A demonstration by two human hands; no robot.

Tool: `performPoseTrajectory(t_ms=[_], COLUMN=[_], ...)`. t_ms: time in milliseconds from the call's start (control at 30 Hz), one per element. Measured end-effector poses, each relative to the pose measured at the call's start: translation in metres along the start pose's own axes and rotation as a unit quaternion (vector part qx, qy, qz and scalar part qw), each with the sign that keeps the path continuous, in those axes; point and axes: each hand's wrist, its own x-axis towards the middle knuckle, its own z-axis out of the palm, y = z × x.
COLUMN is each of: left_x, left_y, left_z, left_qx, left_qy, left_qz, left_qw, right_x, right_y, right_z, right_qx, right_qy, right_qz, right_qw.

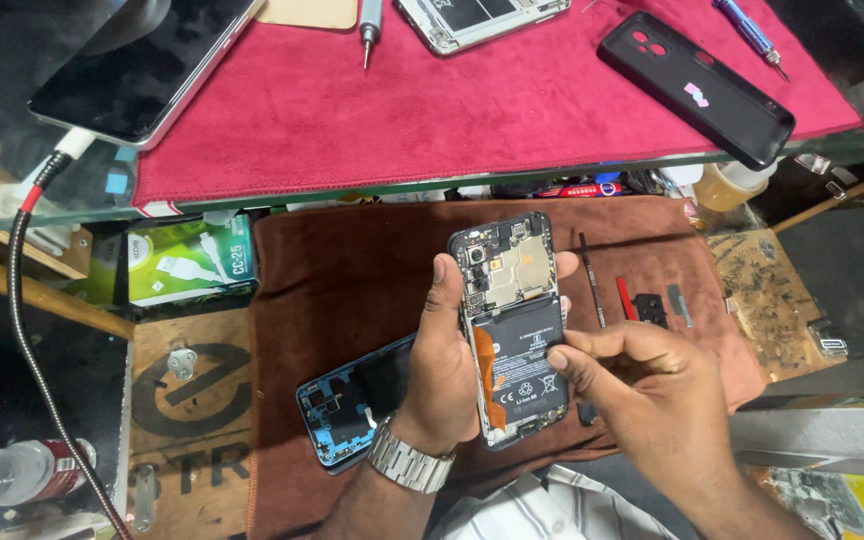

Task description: The person disassembles a smartphone, using tweezers to remove a ribbon cable and a metal shield from the motherboard. They then pick up the battery and place it into the phone's chassis, aligning it with the internal components.

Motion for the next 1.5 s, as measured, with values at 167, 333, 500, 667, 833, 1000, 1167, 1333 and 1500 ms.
performPoseTrajectory(t_ms=[167, 333, 500, 667, 833, 1000, 1167, 1333, 1500], left_x=[0.001, 0.000, 0.002, 0.003, 0.004, 0.006, 0.005, -0.003, -0.007], left_y=[-0.002, 0.005, 0.003, 0.005, 0.007, -0.001, -0.005, -0.001, 0.000], left_z=[-0.001, -0.003, -0.002, 0.002, 0.005, 0.002, 0.008, 0.019, 0.019], left_qx=[0.015, -0.049, -0.033, 0.296, 0.376, 0.303, 0.269, 0.216, 0.177], left_qy=[0.006, 0.000, 0.034, 0.062, 0.051, 0.051, 0.034, -0.033, -0.058], left_qz=[0.006, 0.004, -0.003, 0.078, 0.058, 0.044, 0.066, 0.087, 0.084], left_qw=[1.000, 0.999, 0.999, 0.950, 0.924, 0.951, 0.960, 0.972, 0.979], right_x=[-0.001, 0.003, 0.000, -0.002, -0.002, -0.008, -0.015, -0.020, -0.022], right_y=[0.012, 0.029, 0.034, 0.051, 0.063, 0.045, 0.040, 0.048, 0.059], right_z=[0.000, -0.003, -0.003, -0.006, -0.011, -0.002, 0.003, 0.000, -0.003], right_qx=[0.025, 0.129, 0.210, 0.261, 0.204, 0.153, 0.168, 0.144, 0.147], right_qy=[0.003, -0.067, -0.204, -0.142, -0.113, -0.095, -0.057, -0.006, -0.003], right_qz=[-0.039, -0.030, 0.058, 0.103, 0.067, 0.013, -0.017, -0.058, -0.067], right_qw=[0.999, 0.989, 0.954, 0.949, 0.970, 0.984, 0.984, 0.988, 0.987])
